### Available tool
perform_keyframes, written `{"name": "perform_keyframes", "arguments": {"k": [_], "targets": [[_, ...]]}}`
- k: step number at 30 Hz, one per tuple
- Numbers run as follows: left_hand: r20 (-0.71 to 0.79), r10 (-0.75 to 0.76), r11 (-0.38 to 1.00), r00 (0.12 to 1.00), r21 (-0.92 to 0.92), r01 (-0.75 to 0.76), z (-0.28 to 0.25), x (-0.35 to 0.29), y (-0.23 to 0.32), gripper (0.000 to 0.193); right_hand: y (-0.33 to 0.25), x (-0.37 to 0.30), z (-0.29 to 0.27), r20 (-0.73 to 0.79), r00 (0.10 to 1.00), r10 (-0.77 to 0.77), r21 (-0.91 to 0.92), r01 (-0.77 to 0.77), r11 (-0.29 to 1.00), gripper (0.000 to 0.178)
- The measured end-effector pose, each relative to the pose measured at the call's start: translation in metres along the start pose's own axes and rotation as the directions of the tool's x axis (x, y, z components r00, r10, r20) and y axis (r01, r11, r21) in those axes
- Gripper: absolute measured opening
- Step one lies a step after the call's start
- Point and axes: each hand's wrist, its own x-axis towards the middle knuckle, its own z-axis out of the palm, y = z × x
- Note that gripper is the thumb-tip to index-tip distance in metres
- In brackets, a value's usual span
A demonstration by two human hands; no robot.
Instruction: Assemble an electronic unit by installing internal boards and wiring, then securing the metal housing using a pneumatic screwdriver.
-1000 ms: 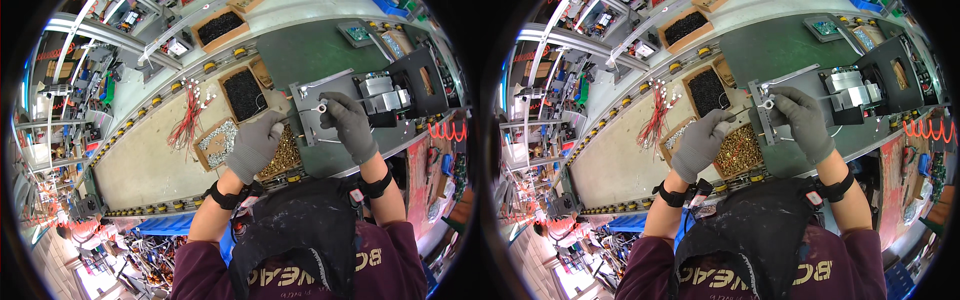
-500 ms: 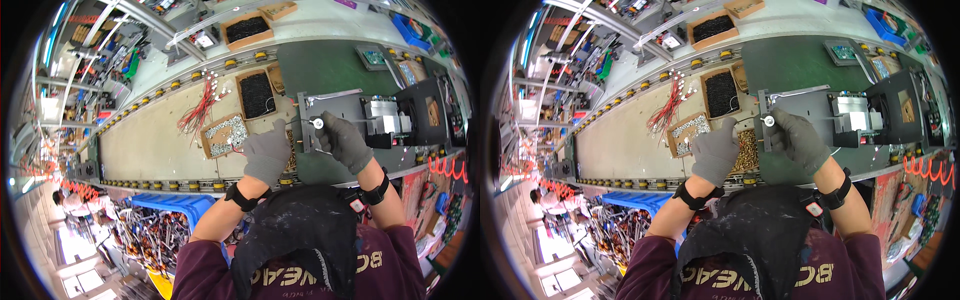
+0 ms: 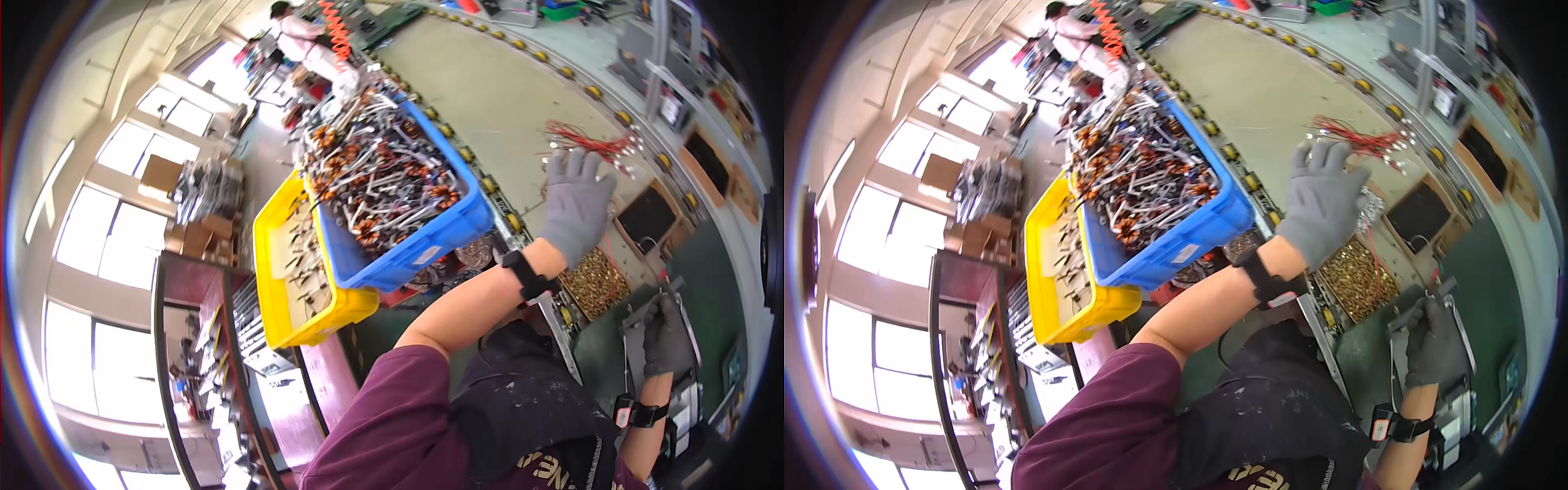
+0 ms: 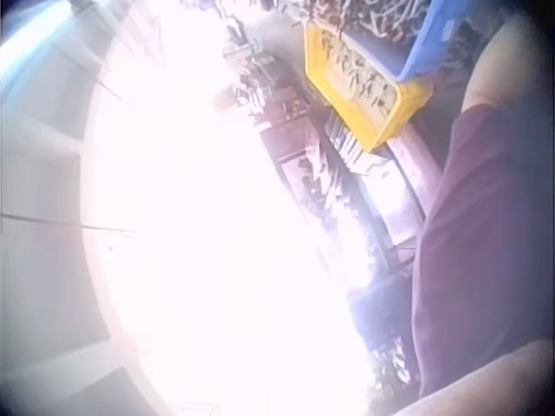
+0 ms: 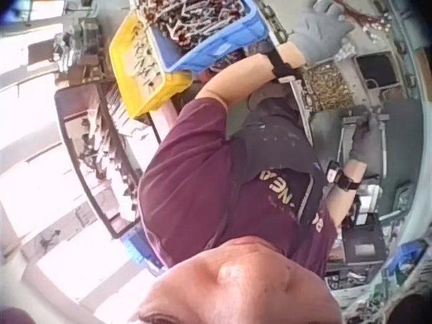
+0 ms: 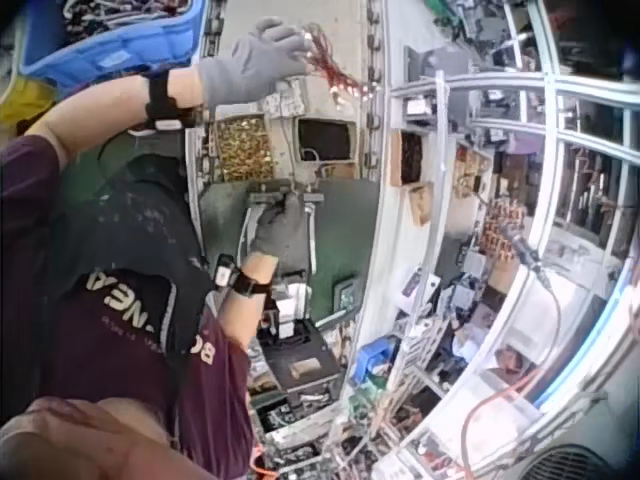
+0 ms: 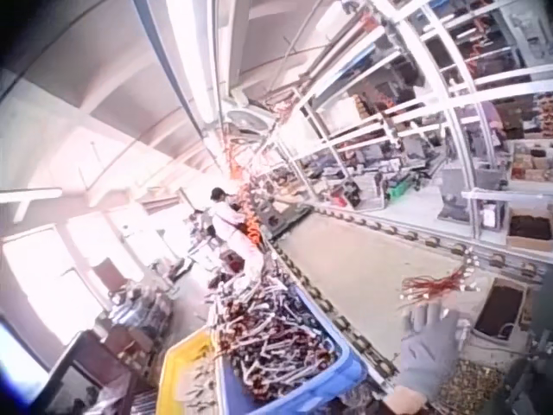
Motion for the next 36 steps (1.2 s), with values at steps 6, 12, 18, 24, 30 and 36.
{"name": "perform_keyframes", "arguments": {"k": [6,12,18,24,30,36], "targets": [[0.173,-0.513,0.833,0.841,0.335,0.439,-0.065,-0.076,-0.186,0.029,0.038,0.046,0.029,-0.091,0.992,0.092,-0.036,-0.095,0.995,0.026],[-0.177,-0.866,0.203,0.468,0.730,0.652,-0.158,-0.129,-0.425,0.034,0.043,0.092,0.060,-0.182,0.981,0.065,-0.178,-0.098,0.979,0.037],[0.263,-0.883,0.443,0.388,0.739,0.507,-0.171,-0.139,-0.516,0.037,0.037,0.109,0.106,-0.156,0.988,0.003,-0.206,-0.036,0.978,0.041],[0.345,-0.808,0.554,0.478,0.720,0.418,-0.201,-0.120,-0.495,0.040,0.040,0.125,0.129,-0.133,0.990,-0.044,-0.257,0.009,0.966,0.044],[0.256,-0.667,0.699,0.700,0.542,0.467,-0.266,-0.095,-0.402,0.036,0.030,0.123,0.182,-0.026,0.993,-0.117,-0.441,0.094,0.892,0.037],[0.156,-0.269,0.902,0.950,0.386,0.192,-0.253,-0.047,-0.279,0.052,-0.002,0.084,0.256,0.290,0.934,-0.207,-0.503,0.333,0.797,0.025]]}}
